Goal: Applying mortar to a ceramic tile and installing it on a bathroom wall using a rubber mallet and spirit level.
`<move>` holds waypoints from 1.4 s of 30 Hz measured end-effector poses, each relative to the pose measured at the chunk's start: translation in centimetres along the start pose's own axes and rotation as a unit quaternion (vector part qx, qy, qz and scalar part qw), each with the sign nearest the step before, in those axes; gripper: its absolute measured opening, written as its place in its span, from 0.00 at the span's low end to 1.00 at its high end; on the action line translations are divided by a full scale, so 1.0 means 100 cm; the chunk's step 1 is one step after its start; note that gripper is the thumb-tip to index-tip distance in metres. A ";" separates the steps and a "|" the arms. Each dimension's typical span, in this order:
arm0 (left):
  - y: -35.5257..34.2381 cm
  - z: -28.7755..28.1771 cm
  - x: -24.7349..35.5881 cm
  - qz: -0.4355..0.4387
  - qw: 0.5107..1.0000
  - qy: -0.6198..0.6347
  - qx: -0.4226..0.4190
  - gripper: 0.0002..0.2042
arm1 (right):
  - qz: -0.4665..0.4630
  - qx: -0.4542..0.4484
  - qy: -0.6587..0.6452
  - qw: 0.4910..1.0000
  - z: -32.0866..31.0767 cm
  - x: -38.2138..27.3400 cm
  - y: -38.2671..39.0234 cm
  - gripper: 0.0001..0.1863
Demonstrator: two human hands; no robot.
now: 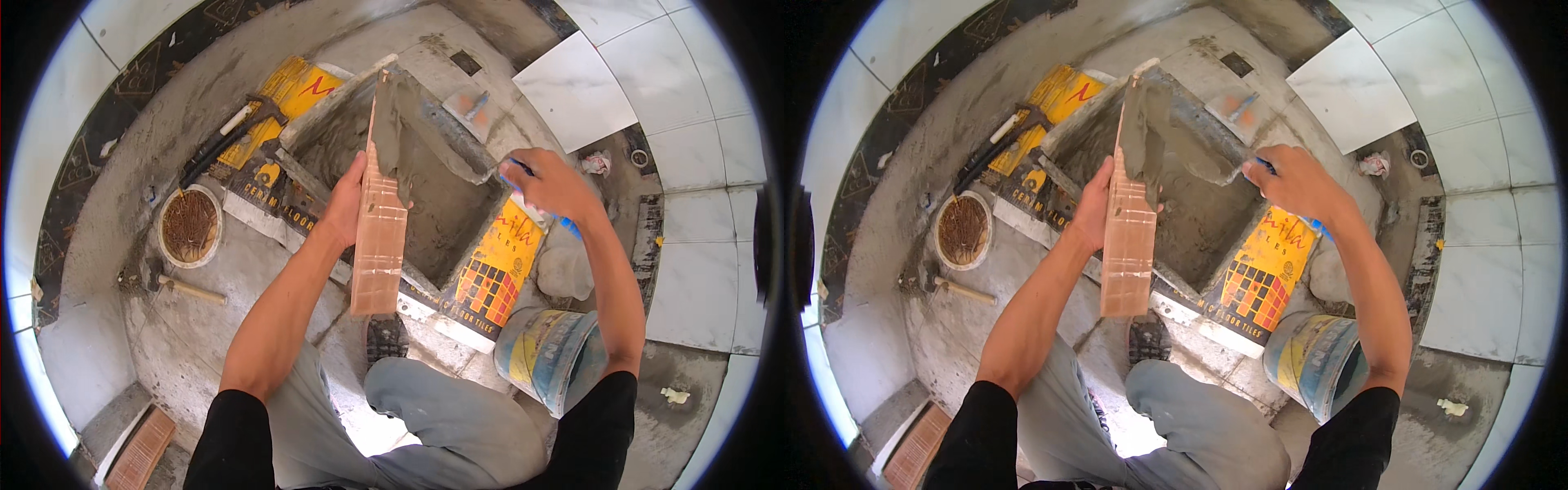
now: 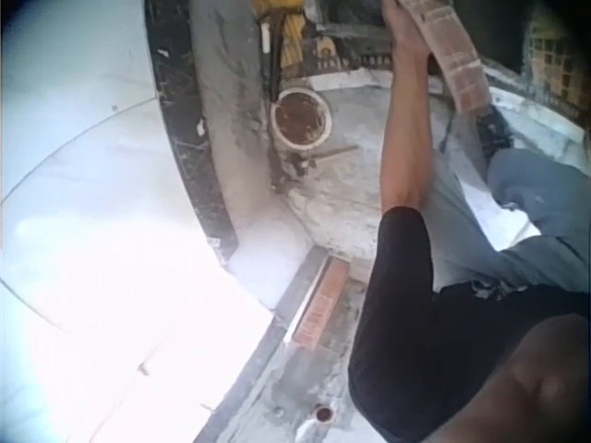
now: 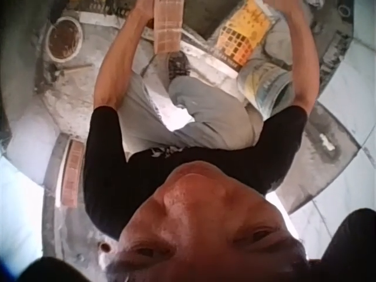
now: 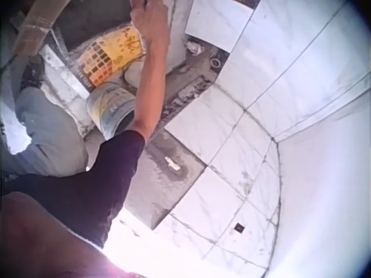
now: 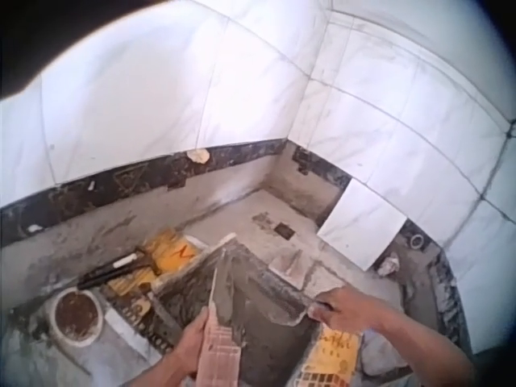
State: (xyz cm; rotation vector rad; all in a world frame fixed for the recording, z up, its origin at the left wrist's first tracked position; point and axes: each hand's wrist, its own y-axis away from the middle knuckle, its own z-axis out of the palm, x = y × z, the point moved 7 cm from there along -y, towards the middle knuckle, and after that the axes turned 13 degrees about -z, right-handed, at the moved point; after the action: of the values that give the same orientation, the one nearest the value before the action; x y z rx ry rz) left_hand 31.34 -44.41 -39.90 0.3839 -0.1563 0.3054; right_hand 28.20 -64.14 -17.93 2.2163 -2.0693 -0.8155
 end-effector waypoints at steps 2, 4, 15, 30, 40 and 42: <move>0.001 -0.001 0.004 0.009 1.000 0.002 0.004 0.33 | -0.016 -0.007 0.028 0.999 0.006 -0.004 0.005 0.17; -0.001 -0.005 0.009 0.016 1.000 0.003 0.008 0.33 | -0.044 0.001 -0.009 0.999 0.014 -0.009 0.011 0.17; 0.006 0.005 0.021 0.037 0.997 0.056 -0.050 0.31 | -0.098 0.044 0.071 0.992 -0.016 -0.054 0.021 0.16; 0.010 0.013 0.019 0.033 0.997 0.029 -0.065 0.31 | 0.060 -0.003 -0.010 0.998 -0.032 -0.034 0.011 0.18; 0.007 0.008 0.031 0.071 0.993 0.092 -0.027 0.30 | -0.083 -0.032 0.060 0.994 0.005 -0.059 0.051 0.18; 0.010 0.006 0.037 0.088 0.992 0.060 -0.060 0.29 | -0.090 -0.013 0.063 0.994 0.003 -0.074 0.042 0.18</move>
State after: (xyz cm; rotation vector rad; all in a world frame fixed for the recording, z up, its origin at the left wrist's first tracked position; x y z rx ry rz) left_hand 34.46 -42.80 -38.29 0.2315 -0.0893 0.4903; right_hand 24.26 -57.73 -14.05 2.3996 -1.8147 -0.6854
